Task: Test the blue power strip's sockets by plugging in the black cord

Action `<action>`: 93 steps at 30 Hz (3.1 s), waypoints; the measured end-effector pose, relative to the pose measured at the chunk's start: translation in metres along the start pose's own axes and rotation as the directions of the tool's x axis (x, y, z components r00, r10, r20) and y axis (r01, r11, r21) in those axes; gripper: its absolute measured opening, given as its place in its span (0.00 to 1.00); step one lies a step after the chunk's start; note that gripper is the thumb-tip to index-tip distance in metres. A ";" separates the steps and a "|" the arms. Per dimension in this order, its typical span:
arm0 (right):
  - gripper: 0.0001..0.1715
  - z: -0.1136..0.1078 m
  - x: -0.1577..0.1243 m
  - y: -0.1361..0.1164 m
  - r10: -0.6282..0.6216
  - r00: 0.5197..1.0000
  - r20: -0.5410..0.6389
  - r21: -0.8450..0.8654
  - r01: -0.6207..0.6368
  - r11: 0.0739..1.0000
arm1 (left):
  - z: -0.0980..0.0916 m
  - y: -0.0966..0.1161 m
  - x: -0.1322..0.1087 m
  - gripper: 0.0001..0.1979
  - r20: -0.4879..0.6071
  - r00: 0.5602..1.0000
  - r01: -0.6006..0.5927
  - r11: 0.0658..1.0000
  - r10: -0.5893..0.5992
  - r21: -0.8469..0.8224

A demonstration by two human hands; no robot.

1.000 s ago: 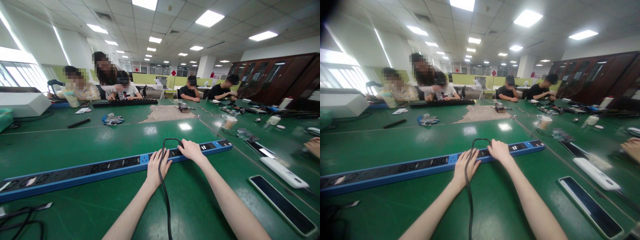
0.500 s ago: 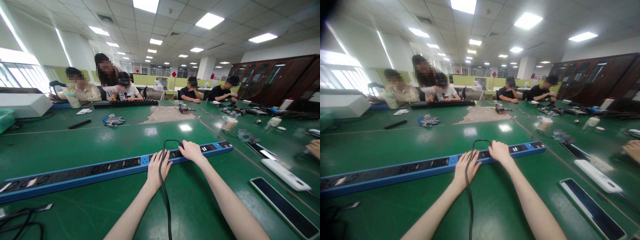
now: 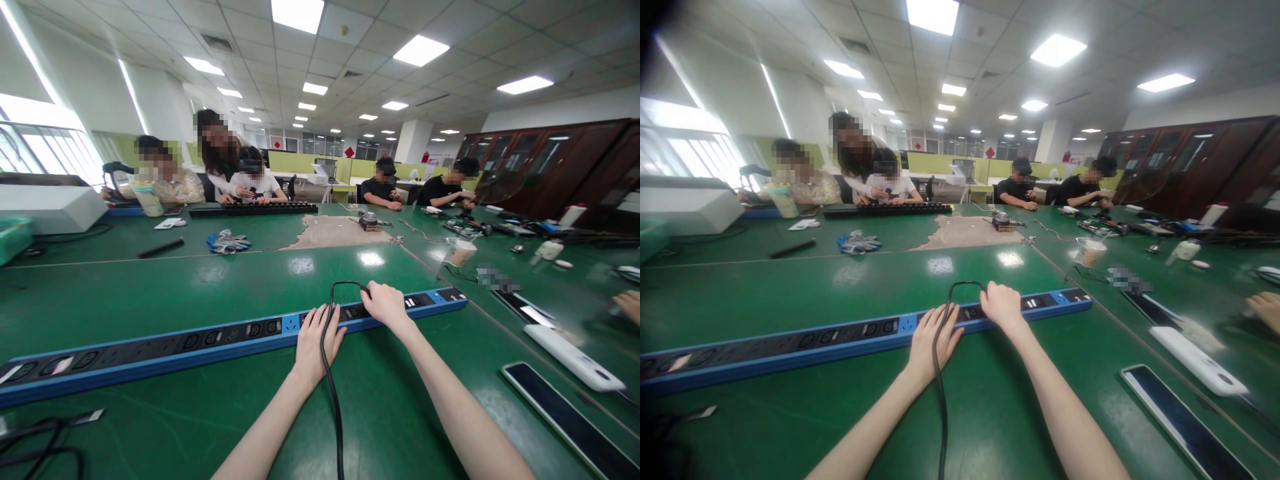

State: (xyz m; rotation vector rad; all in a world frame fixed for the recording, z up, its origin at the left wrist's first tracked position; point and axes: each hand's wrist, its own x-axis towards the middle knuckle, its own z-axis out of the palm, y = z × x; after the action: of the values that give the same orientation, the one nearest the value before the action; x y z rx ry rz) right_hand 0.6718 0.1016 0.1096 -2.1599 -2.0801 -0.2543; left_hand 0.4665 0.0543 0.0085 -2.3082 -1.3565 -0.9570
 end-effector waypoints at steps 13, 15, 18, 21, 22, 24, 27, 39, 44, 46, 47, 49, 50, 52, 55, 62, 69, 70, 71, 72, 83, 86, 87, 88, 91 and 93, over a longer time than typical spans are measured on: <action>0.23 -0.049 0.005 0.072 -0.142 0.984 0.104 0.750 0.016 0.662 | -0.007 0.004 0.002 0.26 -0.011 1.000 -0.004 1.000 0.004 -0.017; 0.23 -0.050 0.004 0.088 -0.205 0.962 0.182 0.883 -0.068 0.464 | -0.008 0.005 0.003 0.26 0.012 1.000 -0.001 1.000 0.001 -0.011; 0.21 -0.046 0.005 0.108 -0.254 0.938 0.236 0.956 -0.177 0.235 | -0.008 0.006 0.003 0.26 0.028 1.000 0.014 1.000 -0.014 0.000; 0.18 -0.033 0.009 0.118 -0.222 0.924 0.312 0.947 -0.284 0.148 | -0.007 0.007 0.003 0.26 0.028 0.999 0.020 1.000 -0.020 0.005; 0.19 -0.028 0.010 0.120 -0.198 0.924 0.326 0.941 -0.296 0.166 | -0.007 0.007 0.003 0.26 0.026 0.999 0.019 1.000 -0.019 0.004; 0.22 -0.020 0.011 0.123 -0.155 0.935 0.318 0.922 -0.268 0.278 | -0.006 0.007 0.003 0.27 0.021 1.000 0.017 1.000 -0.017 0.001; 0.26 -0.017 0.010 0.127 -0.124 0.958 0.258 0.843 -0.160 0.513 | -0.006 0.006 0.003 0.27 0.016 1.000 0.010 1.000 -0.010 -0.005; 0.17 -0.026 0.006 0.127 -0.082 0.951 0.299 0.496 -0.081 0.864 | -0.007 0.007 0.004 0.27 0.014 1.000 0.011 1.000 -0.011 -0.009; 0.14 -0.023 0.008 0.107 -0.082 0.980 0.184 0.220 0.041 0.975 | -0.006 0.007 0.003 0.27 0.013 1.000 0.014 1.000 -0.013 -0.010; 0.13 -0.023 0.008 0.101 -0.072 0.989 0.129 0.118 0.057 0.991 | -0.006 0.006 0.003 0.27 0.015 1.000 0.012 1.000 -0.011 -0.011; 0.13 -0.024 0.007 0.099 -0.068 0.991 0.112 0.082 0.059 0.995 | -0.006 0.006 0.003 0.27 0.014 1.000 0.011 1.000 -0.010 -0.012; 0.12 -0.025 0.005 0.096 -0.067 0.993 0.093 0.042 0.064 0.997 | -0.006 0.006 0.003 0.27 0.009 1.000 0.008 1.000 -0.008 -0.015; 0.12 -0.026 0.004 0.094 -0.067 0.994 0.086 0.032 0.064 0.997 | -0.006 0.006 0.003 0.27 0.007 1.000 0.007 1.000 -0.007 -0.017; 0.12 -0.028 0.002 0.092 -0.058 0.995 0.076 0.019 0.056 0.998 | -0.006 0.006 0.003 0.27 0.007 1.000 0.008 1.000 -0.008 -0.020; 0.10 -0.030 -0.001 0.089 -0.036 0.996 0.078 -0.010 0.036 0.999 | -0.006 0.006 0.003 0.27 0.010 1.000 0.011 1.000 -0.011 -0.023; 0.08 -0.035 -0.005 0.081 -0.044 0.997 0.056 -0.081 0.048 0.996 | -0.005 0.005 0.002 0.27 -0.004 1.000 0.013 1.000 -0.013 -0.023; 0.16 -0.035 -0.005 0.084 -0.017 0.996 0.092 -0.083 0.025 0.996 | -0.006 0.006 0.003 0.27 0.010 1.000 0.018 1.000 -0.018 -0.020; 0.19 -0.034 -0.005 0.084 -0.018 0.995 0.100 -0.076 0.026 0.997 | -0.006 0.006 0.003 0.27 0.005 1.000 0.016 1.000 -0.016 -0.022; 0.21 -0.033 -0.005 0.084 -0.020 0.994 0.110 -0.071 0.028 0.997 | -0.005 0.006 0.003 0.27 0.000 1.000 0.014 1.000 -0.014 -0.023; 0.21 -0.032 -0.005 0.083 -0.022 0.993 0.118 -0.069 0.030 0.997 | -0.005 0.006 0.003 0.27 -0.002 1.000 0.013 1.000 -0.013 -0.025; 0.16 -0.022 0.002 0.081 0.026 0.984 0.178 0.008 -0.028 1.000 | -0.006 0.005 0.003 0.27 0.010 1.000 0.024 0.999 -0.023 -0.031; 0.16 -0.019 0.004 0.085 0.004 0.978 0.207 0.041 -0.013 0.999 | -0.006 0.005 0.003 0.27 0.013 1.000 0.027 0.999 -0.027 -0.030; 0.16 -0.018 0.005 0.085 0.001 0.979 0.203 0.026 -0.007 1.000 | -0.006 0.005 0.003 0.26 0.014 1.000 0.026 0.999 -0.026 -0.029; 0.16 -0.017 0.005 0.084 0.003 0.980 0.201 0.001 -0.003 1.000 | -0.006 0.005 0.003 0.26 0.015 1.000 0.025 0.999 -0.025 -0.028; 0.19 -0.016 0.006 0.082 0.023 0.982 0.190 -0.083 -0.007 0.997 | -0.006 0.005 0.003 0.26 0.014 1.000 0.024 0.999 -0.024 -0.028; 0.22 -0.016 0.007 0.081 0.021 0.983 0.182 -0.117 0.000 0.993 | -0.006 0.005 0.003 0.26 0.011 1.000 0.025 0.999 -0.025 -0.029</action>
State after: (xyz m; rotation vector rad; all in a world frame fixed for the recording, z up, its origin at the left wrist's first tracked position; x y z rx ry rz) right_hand 0.7523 0.1014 0.1285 -2.3428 -2.2009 -0.1863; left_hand 0.4697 0.0501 0.0153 -2.3263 -1.3876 -0.9800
